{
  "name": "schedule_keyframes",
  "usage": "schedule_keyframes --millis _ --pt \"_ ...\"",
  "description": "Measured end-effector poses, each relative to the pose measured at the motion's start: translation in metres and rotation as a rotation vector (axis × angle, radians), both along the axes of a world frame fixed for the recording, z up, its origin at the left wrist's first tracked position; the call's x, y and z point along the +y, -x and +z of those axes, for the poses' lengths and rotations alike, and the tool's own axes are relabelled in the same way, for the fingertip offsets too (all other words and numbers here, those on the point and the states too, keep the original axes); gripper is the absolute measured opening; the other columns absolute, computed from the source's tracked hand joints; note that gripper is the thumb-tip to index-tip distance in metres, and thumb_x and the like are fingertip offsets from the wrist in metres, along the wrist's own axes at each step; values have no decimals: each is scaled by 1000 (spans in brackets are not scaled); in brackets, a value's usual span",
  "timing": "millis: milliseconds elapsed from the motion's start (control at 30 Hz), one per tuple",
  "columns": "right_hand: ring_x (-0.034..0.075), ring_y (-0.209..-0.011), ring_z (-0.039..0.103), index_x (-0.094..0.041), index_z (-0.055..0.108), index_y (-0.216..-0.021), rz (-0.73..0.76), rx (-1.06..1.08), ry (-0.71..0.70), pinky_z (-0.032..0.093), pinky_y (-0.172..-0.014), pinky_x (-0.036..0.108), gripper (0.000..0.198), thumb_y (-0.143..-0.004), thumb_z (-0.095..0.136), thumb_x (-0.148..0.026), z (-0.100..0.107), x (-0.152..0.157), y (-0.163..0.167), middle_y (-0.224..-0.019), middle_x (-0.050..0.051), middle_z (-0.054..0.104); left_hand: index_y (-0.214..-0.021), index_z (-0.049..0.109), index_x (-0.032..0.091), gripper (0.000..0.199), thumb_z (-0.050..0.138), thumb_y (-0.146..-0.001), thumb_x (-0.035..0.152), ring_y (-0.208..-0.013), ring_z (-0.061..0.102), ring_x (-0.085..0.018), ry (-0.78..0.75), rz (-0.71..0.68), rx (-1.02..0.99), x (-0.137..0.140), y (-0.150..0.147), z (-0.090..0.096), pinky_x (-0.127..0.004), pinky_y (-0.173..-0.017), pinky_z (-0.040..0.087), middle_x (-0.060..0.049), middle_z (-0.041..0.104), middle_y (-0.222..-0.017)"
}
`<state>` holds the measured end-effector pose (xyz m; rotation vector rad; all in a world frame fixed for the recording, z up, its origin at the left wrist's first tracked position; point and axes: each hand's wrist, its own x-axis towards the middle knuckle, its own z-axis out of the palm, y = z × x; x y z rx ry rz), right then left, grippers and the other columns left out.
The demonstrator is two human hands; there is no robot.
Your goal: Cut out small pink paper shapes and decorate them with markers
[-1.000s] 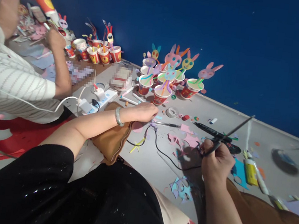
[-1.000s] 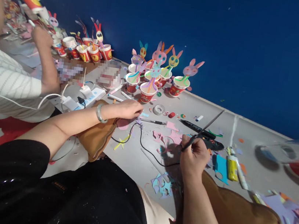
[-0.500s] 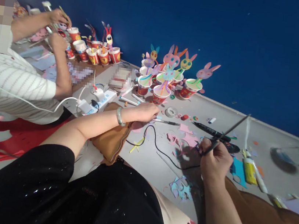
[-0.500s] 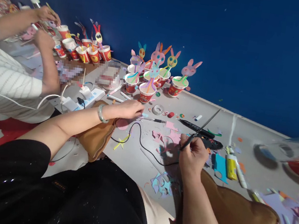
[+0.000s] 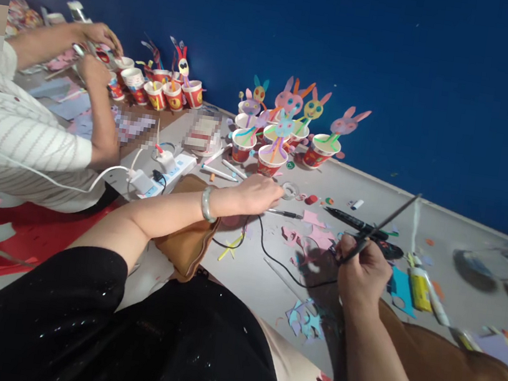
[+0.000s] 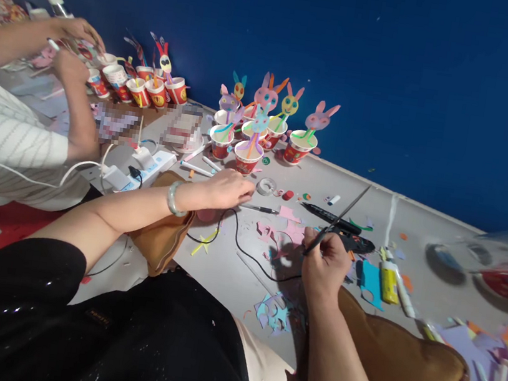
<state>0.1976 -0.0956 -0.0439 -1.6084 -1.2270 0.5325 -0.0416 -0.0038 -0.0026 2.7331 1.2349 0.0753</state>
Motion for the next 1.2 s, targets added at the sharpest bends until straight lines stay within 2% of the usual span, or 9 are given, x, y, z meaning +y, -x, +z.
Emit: schedule_keyframes --millis 100,233,433,533,667,833,933,1100,1200 --pt "12 -54 43 -20 52 -61 -10 -5 -10 36 -55 28 32 -77 65 -45 0 0 0 -55 -1 51 -95 68 14 20 51 -90 24 -85 63 -22 108 -105 -29 -7 -19 -1 -34 -70 42 -11 69 -89" --pt "12 -55 44 -20 52 -61 -25 11 -29 37 -57 28 31 -78 65 -42 -2 2 -2 -57 -2 52 -108 66 16 24 54 -87 17 -97 61 -21 257 -225 -72 -12 -46 -7 -33 -78 44 -11 69 -107" --pt "11 -55 43 -19 51 -60 -34 -3 -43 35 -57 27 31 -78 66 -39 -6 3 -5 -57 -3 49 -96 66 12 27 61 -86 37 -100 61 -27 186 -141 -38 -6 -94 -26 -41 -86 46 -16 65 -109" --pt "11 -55 42 -19 51 -60 -42 -15 -45 35 -57 27 31 -78 65 -39 -6 3 -7 -57 -4 49 -94 66 10 22 70 -73 17 -96 62 -27 243 -133 33 -2 -111 -34 -39 -81 47 -17 66 -105" --pt "12 -56 44 -19 53 -60 -45 -21 -57 37 -58 27 29 -79 65 -39 -5 2 -7 -56 -3 50 -87 67 10 23 64 -66 1 -88 63 -25 302 -157 68 2 -111 -35 -35 -74 47 -16 69 -95" --pt "12 -55 44 -20 54 -63 -45 -20 -75 37 -57 27 29 -80 63 -42 -5 1 -8 -57 -4 50 -98 65 10 21 49 -84 10 -95 62 -24 279 -187 20 -1 -88 -28 -35 -78 45 -16 68 -107" --pt "12 -55 44 -20 54 -63 -54 -17 -78 36 -56 27 32 -80 63 -45 -7 1 -8 -57 -4 49 -108 63 12 26 48 -87 13 -99 61 -23 243 -200 -44 0 -79 -25 -34 -80 45 -13 67 -109" --pt "12 -56 44 -20 53 -63 -46 -42 -78 36 -58 27 34 -81 64 -46 -9 2 -9 -58 -4 49 -112 66 13 29 48 -88 18 -104 61 -27 141 -263 -59 6 -97 -31 -38 -82 46 -16 63 -117" --pt "12 -56 43 -20 52 -62 -58 -28 -75 37 -58 27 33 -81 63 -44 -7 3 -8 -58 -4 49 -104 68 9 29 59 -77 10 -102 61 -29 175 -311 -16 9 -113 -33 -38 -82 46 -20 62 -118"
